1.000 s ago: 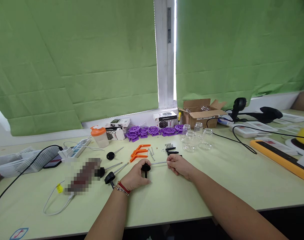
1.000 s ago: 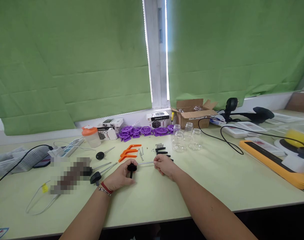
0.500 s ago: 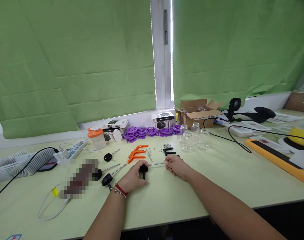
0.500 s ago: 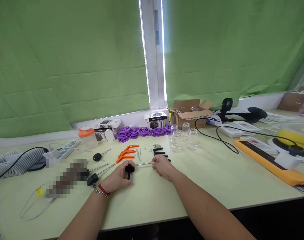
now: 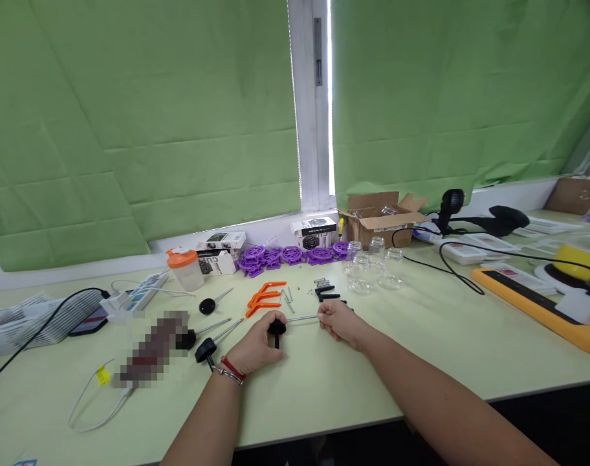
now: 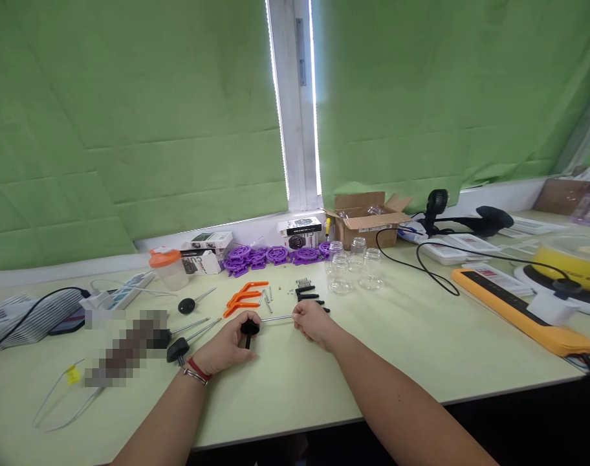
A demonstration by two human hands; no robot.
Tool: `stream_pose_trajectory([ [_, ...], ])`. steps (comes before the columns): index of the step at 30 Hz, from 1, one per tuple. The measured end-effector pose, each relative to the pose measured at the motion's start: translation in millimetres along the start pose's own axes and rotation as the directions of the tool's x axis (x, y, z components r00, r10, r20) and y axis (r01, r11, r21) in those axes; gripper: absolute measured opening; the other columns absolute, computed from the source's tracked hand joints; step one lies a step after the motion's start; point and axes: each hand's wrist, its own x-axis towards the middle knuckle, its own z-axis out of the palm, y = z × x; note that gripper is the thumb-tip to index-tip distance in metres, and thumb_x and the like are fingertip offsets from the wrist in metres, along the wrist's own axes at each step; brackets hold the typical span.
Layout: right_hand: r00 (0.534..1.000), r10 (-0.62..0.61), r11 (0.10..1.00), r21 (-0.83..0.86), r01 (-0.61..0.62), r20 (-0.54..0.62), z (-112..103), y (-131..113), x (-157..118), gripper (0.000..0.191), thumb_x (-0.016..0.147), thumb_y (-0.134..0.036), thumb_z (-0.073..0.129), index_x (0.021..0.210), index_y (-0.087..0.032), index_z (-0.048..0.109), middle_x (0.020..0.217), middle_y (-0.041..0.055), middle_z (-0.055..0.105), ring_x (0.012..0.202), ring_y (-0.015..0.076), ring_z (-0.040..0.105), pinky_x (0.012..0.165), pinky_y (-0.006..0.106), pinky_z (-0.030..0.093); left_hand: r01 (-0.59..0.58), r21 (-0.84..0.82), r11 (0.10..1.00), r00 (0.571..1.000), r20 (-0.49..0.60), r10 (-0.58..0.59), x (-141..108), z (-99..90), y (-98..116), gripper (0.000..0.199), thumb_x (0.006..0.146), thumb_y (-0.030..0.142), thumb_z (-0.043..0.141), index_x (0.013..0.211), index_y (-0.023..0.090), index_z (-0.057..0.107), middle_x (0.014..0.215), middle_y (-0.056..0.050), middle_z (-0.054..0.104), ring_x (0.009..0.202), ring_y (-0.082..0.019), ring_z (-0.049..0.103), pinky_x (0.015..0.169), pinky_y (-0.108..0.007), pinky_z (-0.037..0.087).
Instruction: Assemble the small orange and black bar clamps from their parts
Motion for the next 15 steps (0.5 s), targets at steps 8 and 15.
stream_pose_trajectory([
  [8,1.000,0.001,1.000,-0.011,-0.001,0.001,0.4,-2.2,-1.2,0.010,0.080,-0.017,0.046,0.070,-0.017,0.048,0.057,-0.0036,0.051,0.034,0.0029,0.034,0.032,0.017,0.025,0.013,-0.009,1.000,1.000,0.009,-0.013,-0.3,0.3,0.8,0.055,0.054,0.006,0.065,0.103,0.021,0.045,0.096,-0.001,0.046,0.088,-0.015,0.045,0.077,-0.027,0.038],
  [15,1.000,0.001,1.000,0.002,-0.001,0.004,0.3,0.3,0.4,0.010,0.080,-0.018,0.046,0.071,-0.017,0.048,0.057,-0.0031,0.051,0.035,0.0033,0.034,0.033,0.017,0.026,0.010,0.010,1.000,1.000,0.005,-0.010,-0.8,-0.1,0.1,0.055,0.054,0.006,0.065,0.103,0.021,0.045,0.096,-0.001,0.047,0.088,-0.015,0.045,0.079,-0.028,0.038],
])
